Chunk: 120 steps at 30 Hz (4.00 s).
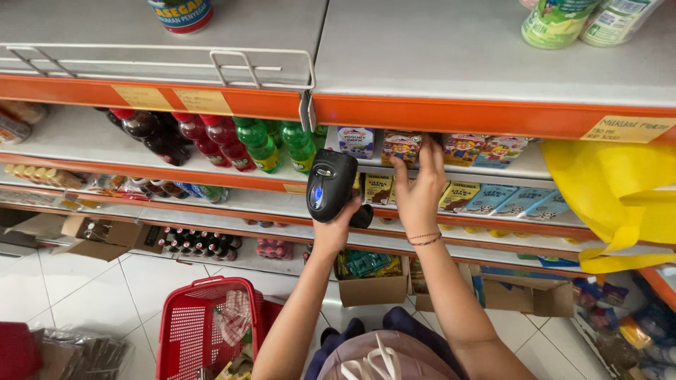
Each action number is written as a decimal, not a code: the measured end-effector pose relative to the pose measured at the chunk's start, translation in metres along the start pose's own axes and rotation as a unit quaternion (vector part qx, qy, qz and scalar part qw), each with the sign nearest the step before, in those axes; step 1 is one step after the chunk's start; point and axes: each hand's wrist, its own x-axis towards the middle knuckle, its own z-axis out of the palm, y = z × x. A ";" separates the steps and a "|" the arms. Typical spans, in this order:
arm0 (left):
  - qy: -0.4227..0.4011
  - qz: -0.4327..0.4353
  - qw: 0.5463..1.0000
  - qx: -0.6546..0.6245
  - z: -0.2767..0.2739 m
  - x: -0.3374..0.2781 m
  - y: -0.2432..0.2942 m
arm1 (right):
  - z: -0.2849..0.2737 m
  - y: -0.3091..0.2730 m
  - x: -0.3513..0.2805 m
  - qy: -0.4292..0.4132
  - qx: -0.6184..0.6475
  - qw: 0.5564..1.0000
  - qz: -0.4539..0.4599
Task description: The person takes items from a shelf, scans them with a handheld scanner, and places them into a red basket. Later, the person uses a spray bottle and cloths to wipe down the interior and exterior glass surfaces of a refrigerator.
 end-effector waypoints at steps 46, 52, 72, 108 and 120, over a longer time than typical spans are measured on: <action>0.197 -0.097 0.971 0.098 -0.092 -0.213 -0.069 | 0.016 -0.014 -0.133 -0.308 0.156 0.930 -0.129; 0.430 -0.226 0.856 0.179 -0.167 -0.348 -0.105 | 0.113 -0.050 -0.238 -0.519 0.218 0.817 -0.122; 0.688 -0.142 0.710 0.051 -0.572 -0.443 -0.319 | 0.471 -0.086 -0.749 -0.751 0.194 0.603 -0.186; 0.371 -0.174 0.910 -0.061 -0.296 -0.361 0.027 | 0.210 -0.200 -0.359 -0.619 0.562 0.292 0.466; 0.281 -0.142 0.916 0.250 -0.105 -0.278 0.143 | 0.079 -0.132 -0.200 -0.468 0.566 0.554 0.392</action>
